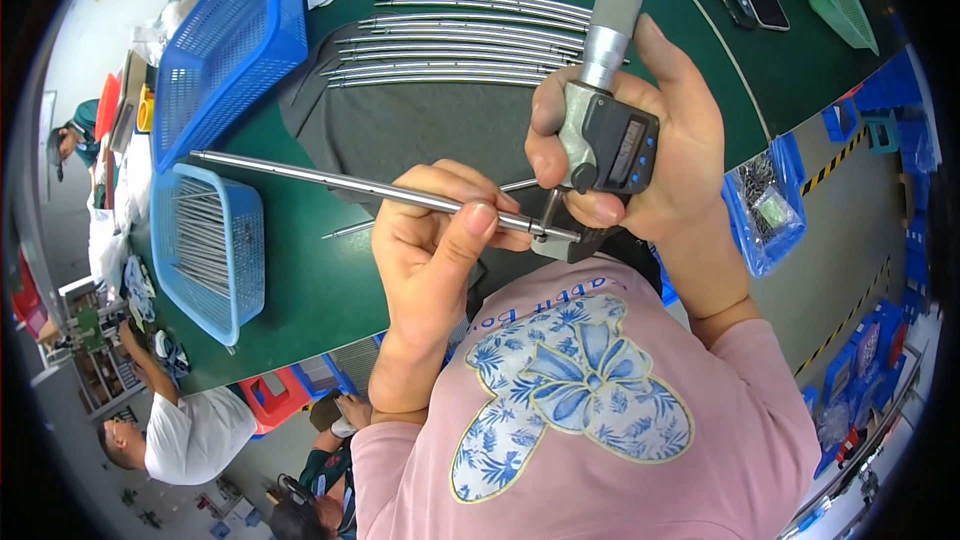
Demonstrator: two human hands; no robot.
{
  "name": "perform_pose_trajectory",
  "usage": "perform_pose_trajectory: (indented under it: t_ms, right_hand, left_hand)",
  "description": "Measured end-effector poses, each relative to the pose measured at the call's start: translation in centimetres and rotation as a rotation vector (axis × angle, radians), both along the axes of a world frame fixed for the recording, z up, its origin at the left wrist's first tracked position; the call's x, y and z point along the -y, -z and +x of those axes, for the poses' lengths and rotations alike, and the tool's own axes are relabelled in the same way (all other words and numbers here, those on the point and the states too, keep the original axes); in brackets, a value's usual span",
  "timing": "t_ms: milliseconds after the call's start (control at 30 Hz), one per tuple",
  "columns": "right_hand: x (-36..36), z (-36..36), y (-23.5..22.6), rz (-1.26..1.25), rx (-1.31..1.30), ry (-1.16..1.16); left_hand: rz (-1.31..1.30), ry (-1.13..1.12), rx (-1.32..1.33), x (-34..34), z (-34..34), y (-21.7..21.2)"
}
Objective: The recorder is using a digital micrometer to measure the diameter of several metal rods and using a file to refine the ends of the rods.
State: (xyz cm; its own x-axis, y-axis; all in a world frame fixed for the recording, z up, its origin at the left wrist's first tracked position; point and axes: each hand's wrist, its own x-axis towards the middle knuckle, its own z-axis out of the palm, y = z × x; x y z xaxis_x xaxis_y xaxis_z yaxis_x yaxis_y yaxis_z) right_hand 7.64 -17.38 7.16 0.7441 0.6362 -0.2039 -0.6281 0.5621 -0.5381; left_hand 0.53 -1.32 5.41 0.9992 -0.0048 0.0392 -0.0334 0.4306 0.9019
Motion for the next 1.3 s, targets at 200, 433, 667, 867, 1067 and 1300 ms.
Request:
perform_pose_trajectory:
  t_ms: [200, 433, 667, 867, 1067, 1300]
  right_hand:
    - [-0.1, 0.0, 0.2, 0.047, -0.021, -0.022]
    - [-0.2, -0.1, 0.7, 0.029, 0.061, 0.016]
    - [-0.2, -0.3, 0.6, 0.027, 0.031, -0.014]
    - [-0.3, -0.4, 0.9, 0.103, -0.024, 0.014]
    - [-0.3, -0.4, 1.2, 0.115, -0.021, 0.02]
    - [-0.2, -0.3, 1.2, 0.071, 0.038, -0.02]
  left_hand:
    - [-0.006, 0.008, -0.004, -0.1, 0.0, 0.0]
    - [0.009, 0.038, -0.002, -0.2, 0.0, 0.1]
    - [0.015, 0.028, 0.024, -0.4, -0.2, 0.3]
    - [0.035, 0.017, 0.018, -0.1, 0.0, 0.1]
    - [0.051, 0.008, 0.005, -0.1, -0.1, 0.0]
    - [0.05, -0.011, -0.023, -0.1, 0.0, 0.0]
